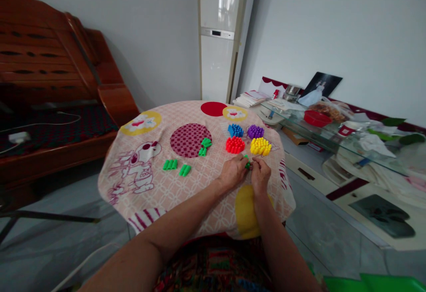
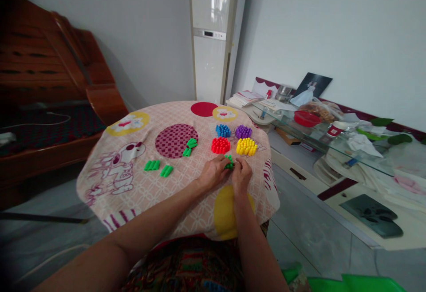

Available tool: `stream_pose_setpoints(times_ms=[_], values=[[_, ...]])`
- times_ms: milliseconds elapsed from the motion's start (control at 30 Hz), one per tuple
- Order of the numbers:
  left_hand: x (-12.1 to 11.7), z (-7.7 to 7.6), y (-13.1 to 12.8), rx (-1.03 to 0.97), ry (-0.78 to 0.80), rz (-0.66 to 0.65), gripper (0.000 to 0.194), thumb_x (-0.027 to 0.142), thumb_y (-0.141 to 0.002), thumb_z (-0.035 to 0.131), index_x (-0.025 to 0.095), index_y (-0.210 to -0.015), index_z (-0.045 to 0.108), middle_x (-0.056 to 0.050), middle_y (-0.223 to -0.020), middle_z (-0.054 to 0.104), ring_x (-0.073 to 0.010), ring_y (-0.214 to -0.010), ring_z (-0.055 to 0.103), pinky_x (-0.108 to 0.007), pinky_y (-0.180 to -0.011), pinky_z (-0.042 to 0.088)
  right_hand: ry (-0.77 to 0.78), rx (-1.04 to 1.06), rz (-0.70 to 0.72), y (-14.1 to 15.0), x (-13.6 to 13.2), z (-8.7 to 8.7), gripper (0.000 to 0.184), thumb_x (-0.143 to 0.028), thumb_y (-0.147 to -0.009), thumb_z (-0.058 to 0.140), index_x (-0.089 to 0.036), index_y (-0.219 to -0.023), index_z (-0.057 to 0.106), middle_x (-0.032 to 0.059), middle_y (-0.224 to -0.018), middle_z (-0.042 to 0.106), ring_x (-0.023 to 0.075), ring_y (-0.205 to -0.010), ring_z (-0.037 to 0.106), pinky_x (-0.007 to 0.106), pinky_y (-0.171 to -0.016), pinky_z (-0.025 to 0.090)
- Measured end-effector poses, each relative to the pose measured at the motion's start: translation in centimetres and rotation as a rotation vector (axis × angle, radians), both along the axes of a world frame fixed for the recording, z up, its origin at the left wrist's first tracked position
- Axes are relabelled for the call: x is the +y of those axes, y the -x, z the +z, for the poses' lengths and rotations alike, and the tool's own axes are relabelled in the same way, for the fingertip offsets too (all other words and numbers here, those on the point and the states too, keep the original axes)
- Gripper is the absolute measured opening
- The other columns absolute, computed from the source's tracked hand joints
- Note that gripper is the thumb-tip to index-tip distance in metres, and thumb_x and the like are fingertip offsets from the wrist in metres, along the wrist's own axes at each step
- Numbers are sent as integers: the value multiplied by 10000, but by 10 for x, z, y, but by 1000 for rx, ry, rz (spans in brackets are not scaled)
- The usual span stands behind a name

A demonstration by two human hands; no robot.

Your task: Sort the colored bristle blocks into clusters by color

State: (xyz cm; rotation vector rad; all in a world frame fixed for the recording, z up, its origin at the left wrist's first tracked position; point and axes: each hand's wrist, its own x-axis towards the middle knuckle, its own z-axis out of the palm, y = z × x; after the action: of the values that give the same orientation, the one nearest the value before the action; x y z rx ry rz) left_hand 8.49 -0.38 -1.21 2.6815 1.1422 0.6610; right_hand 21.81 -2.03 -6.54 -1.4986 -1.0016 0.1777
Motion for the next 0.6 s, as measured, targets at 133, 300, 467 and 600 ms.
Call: stream_pose_setpoints(times_ms=[133, 300, 467, 600], values=[[2, 2, 11, -138, -1, 54, 234, 314, -872, 632, 191, -1071, 624, -65, -1031, 664, -202, -920, 640, -278, -749, 485, -6, 25, 23, -2, 2, -5, 356, -308, -787, 462, -142, -943, 735, 109, -885, 746, 233, -790, 662, 359, -785, 507], [30, 19, 60, -237, -5, 326, 204, 267, -880, 613, 167, -1053, 655, -70, -982, 693, -193, -892, 643, -281, -776, 475, -28, 30, 24, -6, 5, -11, 340, -316, -783, 465, -160, -905, 741, 90, -855, 743, 230, -791, 656, 347, -760, 512], [58, 37, 152, -9, 143, 696, 362, 373, -892, 583, 143, -1163, 655, -132, -1154, 685, -254, -1047, 625, -349, -879, 470, -20, 30, 33, -6, 6, -10, 349, -332, -782, 451, -151, -885, 731, 98, -857, 736, 231, -773, 648, 345, -723, 514], [68, 28, 215, 100, 316, 708, 325, 404, -759, 726, 112, -901, 727, -154, -889, 721, -287, -861, 666, -369, -781, 486, -9, 12, 39, -4, 5, -6, 349, -330, -785, 440, -151, -878, 725, 97, -864, 732, 225, -764, 639, 336, -702, 508]])
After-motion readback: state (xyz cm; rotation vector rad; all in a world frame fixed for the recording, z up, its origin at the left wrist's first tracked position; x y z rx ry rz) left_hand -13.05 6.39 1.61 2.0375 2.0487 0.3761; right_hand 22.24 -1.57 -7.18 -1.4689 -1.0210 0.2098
